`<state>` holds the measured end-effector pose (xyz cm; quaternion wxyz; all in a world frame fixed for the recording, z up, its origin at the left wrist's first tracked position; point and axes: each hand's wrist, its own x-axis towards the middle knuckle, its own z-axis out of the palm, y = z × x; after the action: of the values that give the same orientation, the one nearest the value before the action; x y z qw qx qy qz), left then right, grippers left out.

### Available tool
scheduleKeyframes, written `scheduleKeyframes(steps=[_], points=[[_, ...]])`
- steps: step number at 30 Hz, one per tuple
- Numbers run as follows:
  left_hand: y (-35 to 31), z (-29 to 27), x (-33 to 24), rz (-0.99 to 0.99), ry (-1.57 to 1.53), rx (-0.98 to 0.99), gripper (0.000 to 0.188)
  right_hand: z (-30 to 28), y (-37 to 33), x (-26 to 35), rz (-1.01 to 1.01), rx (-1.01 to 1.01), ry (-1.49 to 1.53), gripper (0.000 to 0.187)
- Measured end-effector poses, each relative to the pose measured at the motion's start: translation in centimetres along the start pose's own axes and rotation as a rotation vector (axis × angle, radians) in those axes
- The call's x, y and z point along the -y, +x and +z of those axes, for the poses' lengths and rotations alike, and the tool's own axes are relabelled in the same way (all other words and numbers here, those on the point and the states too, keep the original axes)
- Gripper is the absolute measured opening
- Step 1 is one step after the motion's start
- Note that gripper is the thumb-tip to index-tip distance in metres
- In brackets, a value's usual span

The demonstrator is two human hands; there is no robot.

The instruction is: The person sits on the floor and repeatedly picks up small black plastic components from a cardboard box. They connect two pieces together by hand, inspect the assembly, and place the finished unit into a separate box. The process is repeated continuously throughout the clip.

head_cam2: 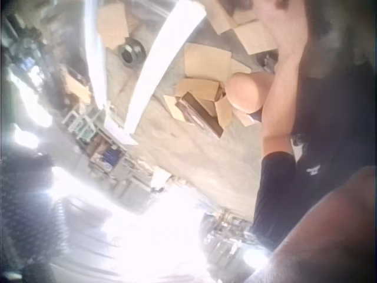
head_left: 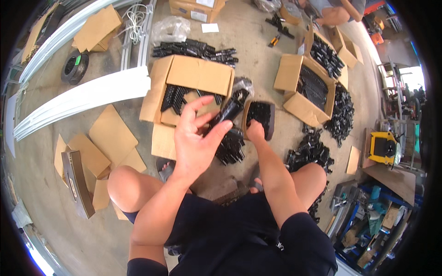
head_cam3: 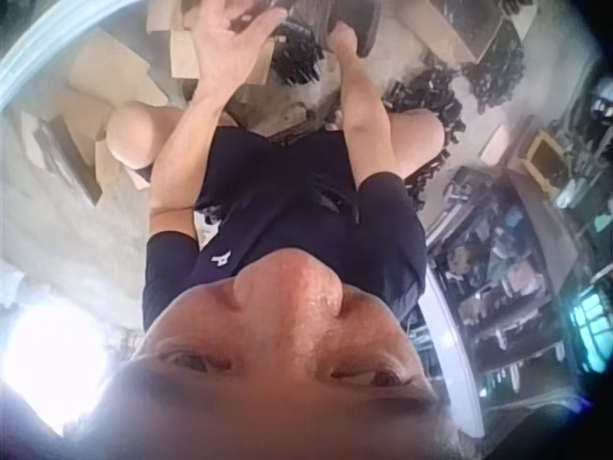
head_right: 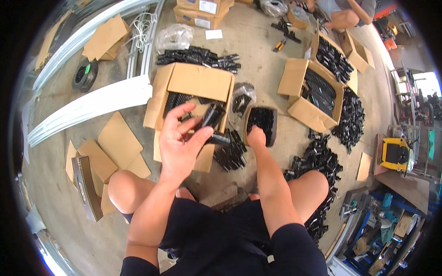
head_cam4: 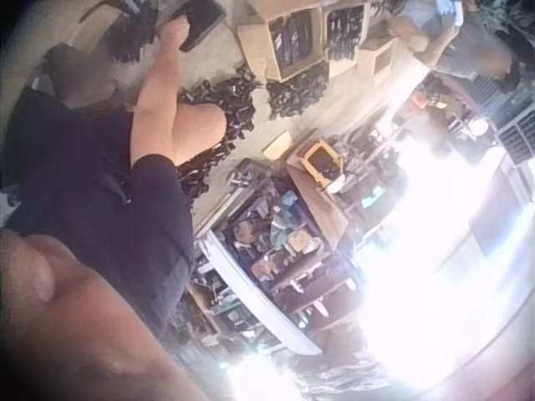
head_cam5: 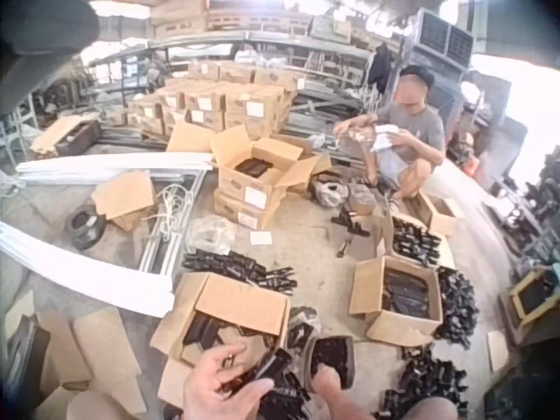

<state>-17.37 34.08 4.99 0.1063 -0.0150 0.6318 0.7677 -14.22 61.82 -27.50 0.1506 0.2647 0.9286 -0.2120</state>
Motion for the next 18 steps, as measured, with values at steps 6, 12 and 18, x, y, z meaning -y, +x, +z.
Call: scheduleKeyframes(steps=[6, 12, 18], points=[[0.5, -0.1, 0.1, 0.002, 0.0, 0.022, 0.06, -0.9, -0.8, 0.5, -0.025, -0.028, 0.07, 0.018], [0.3, 0.3, -0.6, 0.07, 0.008, 0.03, 0.061, -2.6, 1.1, -0.2, -0.091, -0.313, 0.524, 0.021], [-0.9, 0.1, -1.4, 0.19, 0.202, 0.039, 0.068, -16.3, -1.5, 8.3, -0.099, -0.134, 0.809, 0.02]])
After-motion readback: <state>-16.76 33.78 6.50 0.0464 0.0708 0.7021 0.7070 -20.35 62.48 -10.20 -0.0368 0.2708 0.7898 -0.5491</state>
